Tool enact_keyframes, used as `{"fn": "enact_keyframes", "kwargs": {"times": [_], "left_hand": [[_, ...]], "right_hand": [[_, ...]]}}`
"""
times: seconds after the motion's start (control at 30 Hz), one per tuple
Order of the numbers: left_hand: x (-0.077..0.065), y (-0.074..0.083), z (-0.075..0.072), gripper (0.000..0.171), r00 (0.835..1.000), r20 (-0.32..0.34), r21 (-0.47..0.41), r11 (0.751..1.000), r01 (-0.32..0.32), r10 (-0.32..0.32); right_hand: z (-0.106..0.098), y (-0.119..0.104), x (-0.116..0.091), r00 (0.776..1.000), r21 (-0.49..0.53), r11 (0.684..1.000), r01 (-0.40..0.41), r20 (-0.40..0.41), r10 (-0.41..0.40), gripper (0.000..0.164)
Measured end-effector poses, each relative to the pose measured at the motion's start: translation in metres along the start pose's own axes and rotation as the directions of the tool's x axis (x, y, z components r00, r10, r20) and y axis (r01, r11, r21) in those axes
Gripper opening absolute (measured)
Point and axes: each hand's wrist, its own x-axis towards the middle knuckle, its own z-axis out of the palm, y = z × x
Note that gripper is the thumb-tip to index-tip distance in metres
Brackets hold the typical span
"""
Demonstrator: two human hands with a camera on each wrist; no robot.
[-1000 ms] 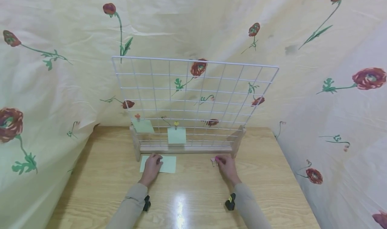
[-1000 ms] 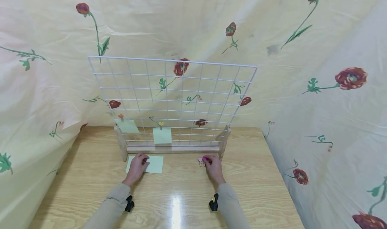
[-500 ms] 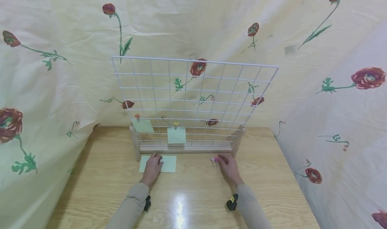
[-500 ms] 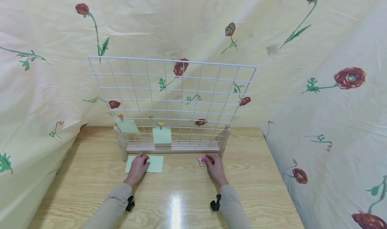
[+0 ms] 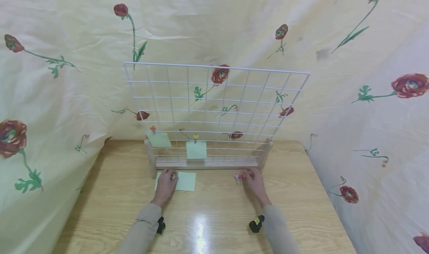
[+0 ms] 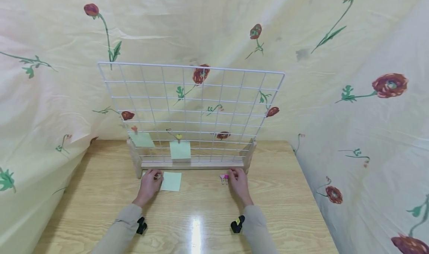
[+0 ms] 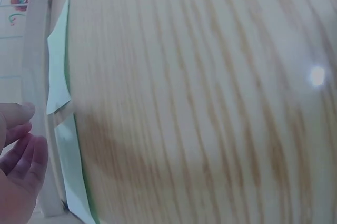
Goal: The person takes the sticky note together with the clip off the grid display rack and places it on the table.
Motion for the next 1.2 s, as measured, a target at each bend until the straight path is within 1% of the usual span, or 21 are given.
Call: {"fn": "enact_keyframes", "kwargs": {"times": [0.1,0.17,0.3,0.37,0.5,0.53,0.63,0.7,0.77,0.83,0.97,1.07,1.13,1.2], "left_hand": [[0.000,0.000,-0.002,0.013,1.000,-0.005,-0.031,1.000,0.003,-0.003],[0.001,-0.001,-0.003,0.013,1.000,-0.007,-0.044,0.999,0.007,-0.008],[0.001,-0.001,-0.004,0.013,1.000,-0.027,-0.059,0.998,-0.002,0.000],[0.002,0.001,-0.005,0.013,0.999,-0.041,-0.070,0.998,-0.003,0.001],[0.002,0.004,-0.007,0.014,0.998,-0.068,-0.120,0.993,0.004,-0.012],[0.003,0.006,-0.008,0.013,0.997,-0.080,-0.140,0.990,0.007,-0.018],[0.003,0.009,-0.007,0.011,0.990,-0.137,-0.196,0.981,-0.004,-0.024],[0.003,0.011,-0.005,0.010,0.984,-0.180,-0.227,0.974,-0.024,-0.017],[0.003,0.015,-0.004,0.010,0.977,-0.214,-0.244,0.969,-0.047,-0.007],[0.004,0.019,-0.004,0.010,0.972,-0.234,-0.248,0.967,-0.067,0.007],[0.008,0.027,-0.002,0.011,0.966,-0.258,-0.246,0.965,-0.092,0.027],[0.013,0.030,-0.001,0.011,0.962,-0.272,-0.254,0.961,-0.105,0.033],[0.015,0.033,-0.002,0.012,0.960,-0.277,-0.266,0.958,-0.107,0.030],[0.018,0.035,-0.002,0.013,0.959,-0.283,-0.275,0.955,-0.113,0.031]], "right_hand": [[0.004,-0.007,0.001,1.000,0.053,0.999,0.002,-0.025,-0.001,0.029],[0.007,-0.012,0.003,0.999,0.069,0.998,0.008,-0.045,-0.005,0.029],[0.014,-0.020,0.006,0.996,0.058,0.998,0.038,-0.079,-0.033,0.029],[0.017,-0.026,0.008,0.996,0.086,0.995,0.058,-0.076,-0.051,0.029],[0.020,-0.057,0.006,0.995,0.186,0.979,0.079,-0.067,-0.068,0.029],[0.020,-0.066,0.004,0.995,0.195,0.977,0.088,-0.071,-0.076,0.029],[0.025,-0.092,0.000,0.993,0.195,0.977,0.084,-0.100,-0.065,0.030],[0.030,-0.104,-0.001,0.991,0.186,0.979,0.079,-0.119,-0.058,0.030],[0.035,-0.114,-0.001,0.992,0.218,0.973,0.072,-0.119,-0.047,0.031],[0.041,-0.123,0.001,0.992,0.255,0.964,0.074,-0.116,-0.046,0.031],[0.054,-0.141,0.003,0.996,0.356,0.932,0.067,-0.086,-0.039,0.033],[0.066,-0.148,0.007,0.996,0.401,0.913,0.070,-0.079,-0.042,0.033],[0.076,-0.149,0.011,0.994,0.405,0.910,0.089,-0.093,-0.056,0.033],[0.086,-0.150,0.016,0.991,0.387,0.916,0.107,-0.111,-0.069,0.033]]}}
